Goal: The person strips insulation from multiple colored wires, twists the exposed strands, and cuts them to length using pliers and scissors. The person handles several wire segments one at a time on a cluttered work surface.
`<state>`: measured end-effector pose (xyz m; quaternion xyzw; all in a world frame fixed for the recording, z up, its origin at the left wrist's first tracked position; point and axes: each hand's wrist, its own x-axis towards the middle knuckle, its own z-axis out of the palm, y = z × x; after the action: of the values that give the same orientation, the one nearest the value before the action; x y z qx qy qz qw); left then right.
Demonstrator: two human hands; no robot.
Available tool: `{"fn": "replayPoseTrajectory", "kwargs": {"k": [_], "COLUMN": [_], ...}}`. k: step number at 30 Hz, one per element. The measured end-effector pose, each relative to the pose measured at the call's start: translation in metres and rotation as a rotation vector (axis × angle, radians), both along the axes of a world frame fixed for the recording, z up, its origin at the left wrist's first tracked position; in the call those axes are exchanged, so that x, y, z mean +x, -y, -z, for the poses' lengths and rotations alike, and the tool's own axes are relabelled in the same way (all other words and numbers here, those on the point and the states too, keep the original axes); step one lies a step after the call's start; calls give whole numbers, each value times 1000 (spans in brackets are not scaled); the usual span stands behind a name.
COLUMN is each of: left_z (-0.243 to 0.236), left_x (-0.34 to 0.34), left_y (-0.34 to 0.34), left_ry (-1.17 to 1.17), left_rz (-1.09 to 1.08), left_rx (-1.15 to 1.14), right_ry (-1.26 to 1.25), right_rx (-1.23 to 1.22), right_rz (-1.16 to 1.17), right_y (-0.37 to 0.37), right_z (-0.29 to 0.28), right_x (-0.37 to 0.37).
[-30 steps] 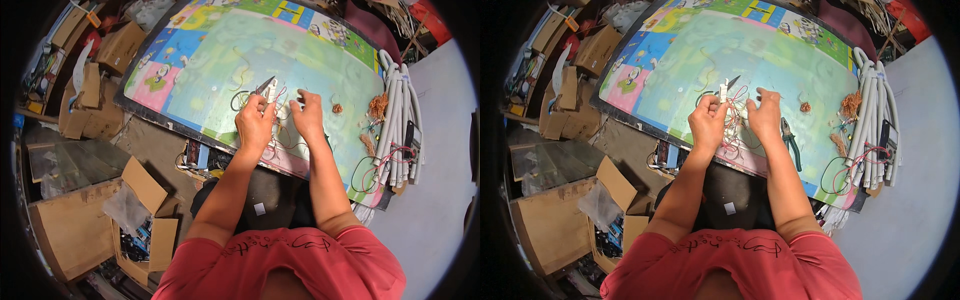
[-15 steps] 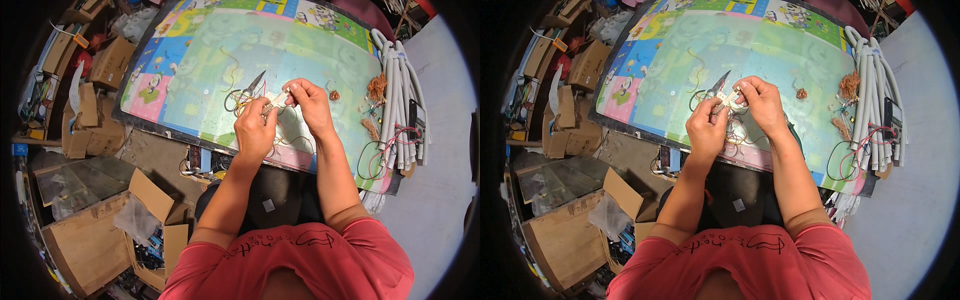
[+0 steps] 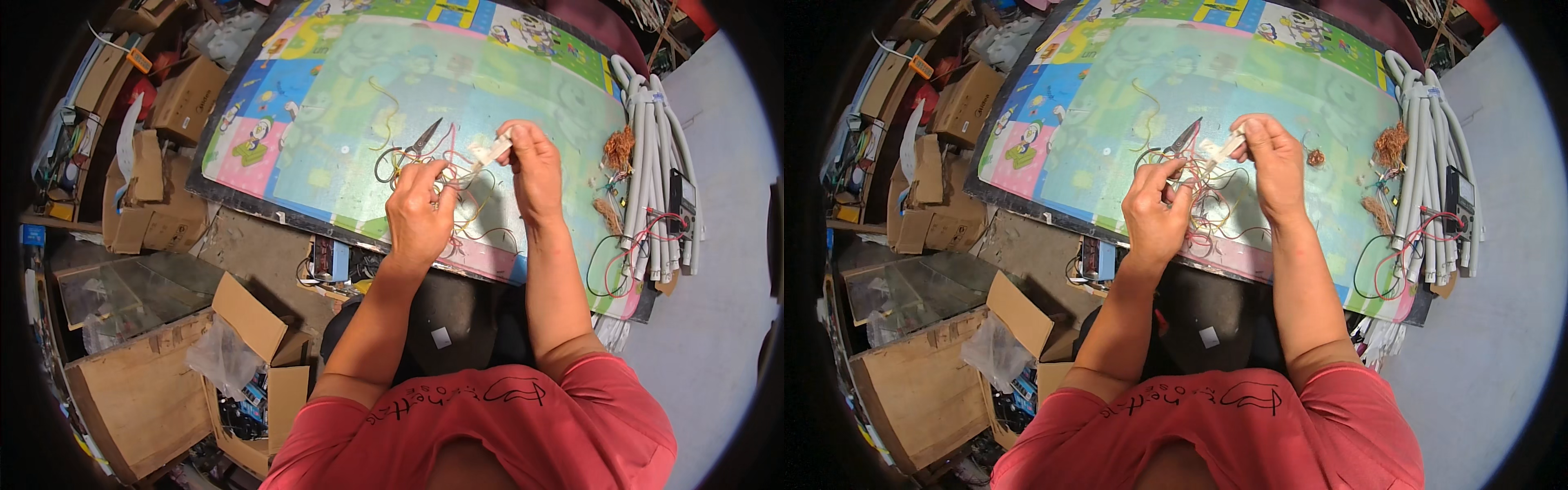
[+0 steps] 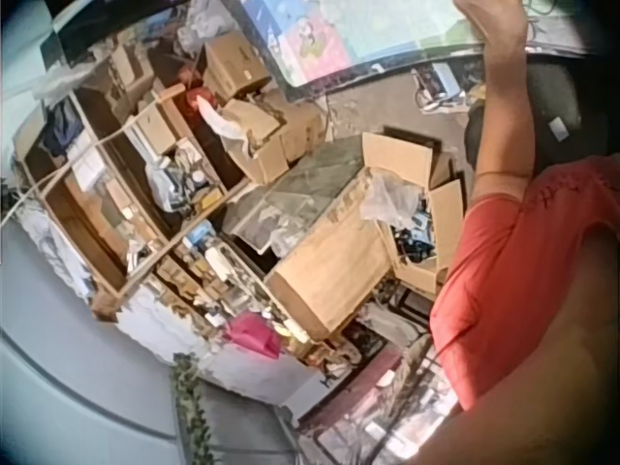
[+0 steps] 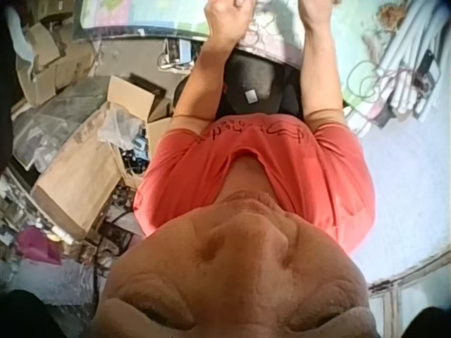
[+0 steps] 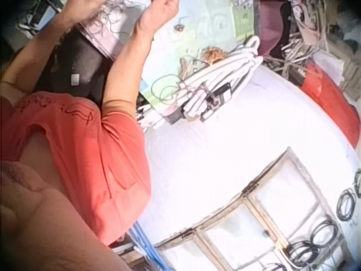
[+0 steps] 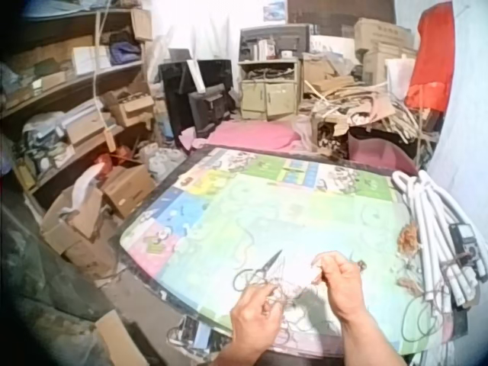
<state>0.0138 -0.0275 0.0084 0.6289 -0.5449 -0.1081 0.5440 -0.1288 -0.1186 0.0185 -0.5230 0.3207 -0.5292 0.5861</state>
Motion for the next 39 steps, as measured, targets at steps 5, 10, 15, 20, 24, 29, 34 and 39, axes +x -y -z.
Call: {"fn": "replayPoseTrajectory", "kwargs": {"k": [5,10,15,20,24,29,34,39], "left_z": [8,5,12,25,34,38,50,58], "left_x": [13,9,2,7,16,27,46,57], "left_y": [0,1,4,2,2,8,15,13], "left_ry": [-43,-212,-220,-350,75,249,384,342], "left_rz": [-66,25,215,154,24,-26,-134,-224], "left_rx": [-28,34,127,340,275,238,297,458], "right_ry": [188,245,161,445,860,990,1174,1249], "right_rx": [31,165,336,234,285,287,169,155], "right_rz": [57,-51,-208,30,229,387,563,503], "right_y": [16,16,-3,26,49,60,54,46], "right_z": [-2,1,7,17,4,7,-1,-1], "right_x": [-22,-21,4,-28,-93,-146,-205,-211]}}
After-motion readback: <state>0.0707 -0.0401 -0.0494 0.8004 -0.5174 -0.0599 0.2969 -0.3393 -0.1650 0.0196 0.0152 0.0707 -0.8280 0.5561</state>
